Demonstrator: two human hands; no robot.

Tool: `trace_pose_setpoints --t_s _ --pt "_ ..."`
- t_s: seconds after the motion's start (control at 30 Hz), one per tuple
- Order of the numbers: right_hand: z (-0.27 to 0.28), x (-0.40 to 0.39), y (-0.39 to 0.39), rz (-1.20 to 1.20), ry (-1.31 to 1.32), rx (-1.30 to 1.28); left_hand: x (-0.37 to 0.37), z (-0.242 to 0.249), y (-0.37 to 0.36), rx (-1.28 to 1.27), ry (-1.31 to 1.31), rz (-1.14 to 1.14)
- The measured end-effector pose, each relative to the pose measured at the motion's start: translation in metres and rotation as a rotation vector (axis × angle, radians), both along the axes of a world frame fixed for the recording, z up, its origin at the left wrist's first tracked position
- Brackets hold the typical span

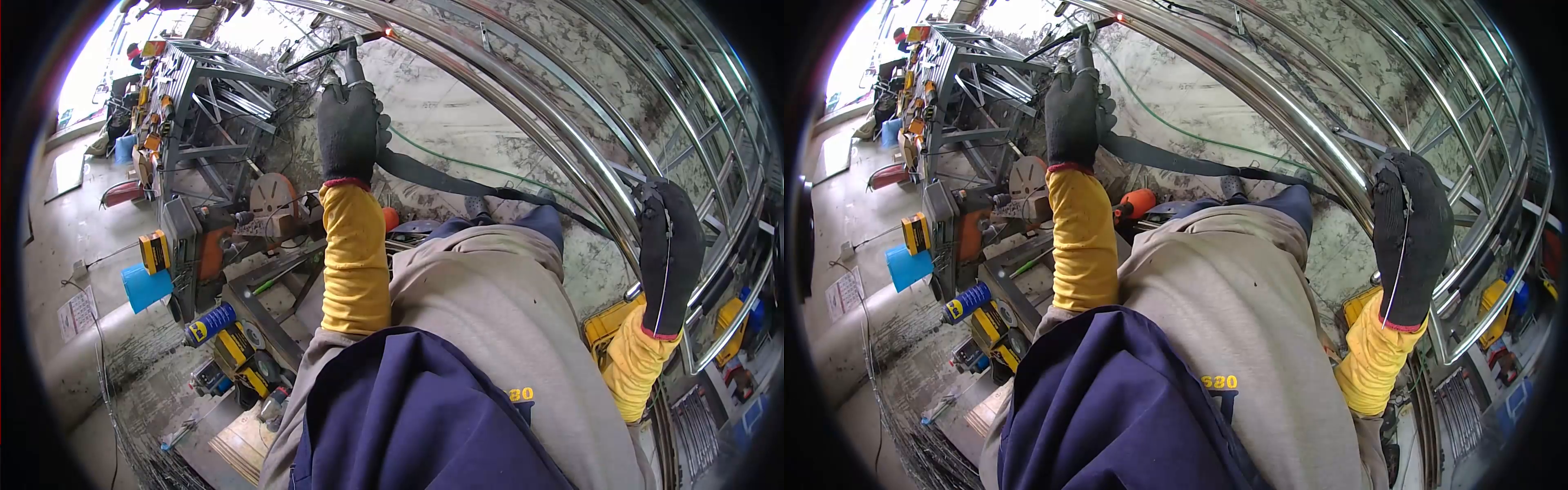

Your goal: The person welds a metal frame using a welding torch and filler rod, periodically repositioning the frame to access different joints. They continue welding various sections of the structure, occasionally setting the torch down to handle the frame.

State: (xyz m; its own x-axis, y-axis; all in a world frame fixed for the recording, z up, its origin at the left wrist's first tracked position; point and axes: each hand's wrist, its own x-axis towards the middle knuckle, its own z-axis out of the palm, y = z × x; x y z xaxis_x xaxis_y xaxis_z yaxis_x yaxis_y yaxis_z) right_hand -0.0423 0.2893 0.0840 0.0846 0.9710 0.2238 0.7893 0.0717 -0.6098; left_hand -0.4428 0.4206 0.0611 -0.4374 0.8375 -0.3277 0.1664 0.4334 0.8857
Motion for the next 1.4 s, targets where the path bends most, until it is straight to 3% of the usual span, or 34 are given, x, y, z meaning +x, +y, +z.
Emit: trace_pose_setpoints --t_s 0.37,0.57,0.63,1.27,1.4 --pt "0.001 0.001 0.000 0.057 0.021 -0.007 -0.004 -0.008 0.002 0.050 -0.027 -0.013" --pt "0.004 -0.005 0.000 -0.050 0.094 -0.062 -0.003 -0.006 -0.001 0.031 -0.068 0.011" --pt "0.001 -0.002 -0.001 -0.006 -0.005 0.004 -0.006 -0.009 0.001 0.034 -0.022 -0.013" --pt "-0.003 0.001 0.000 0.041 -0.002 0.066 0.002 0.000 0.000 0.028 -0.036 0.009" --pt "0.001 0.000 0.000 0.053 0.024 0.047 -0.011 -0.018 0.004 0.066 -0.094 -0.021"
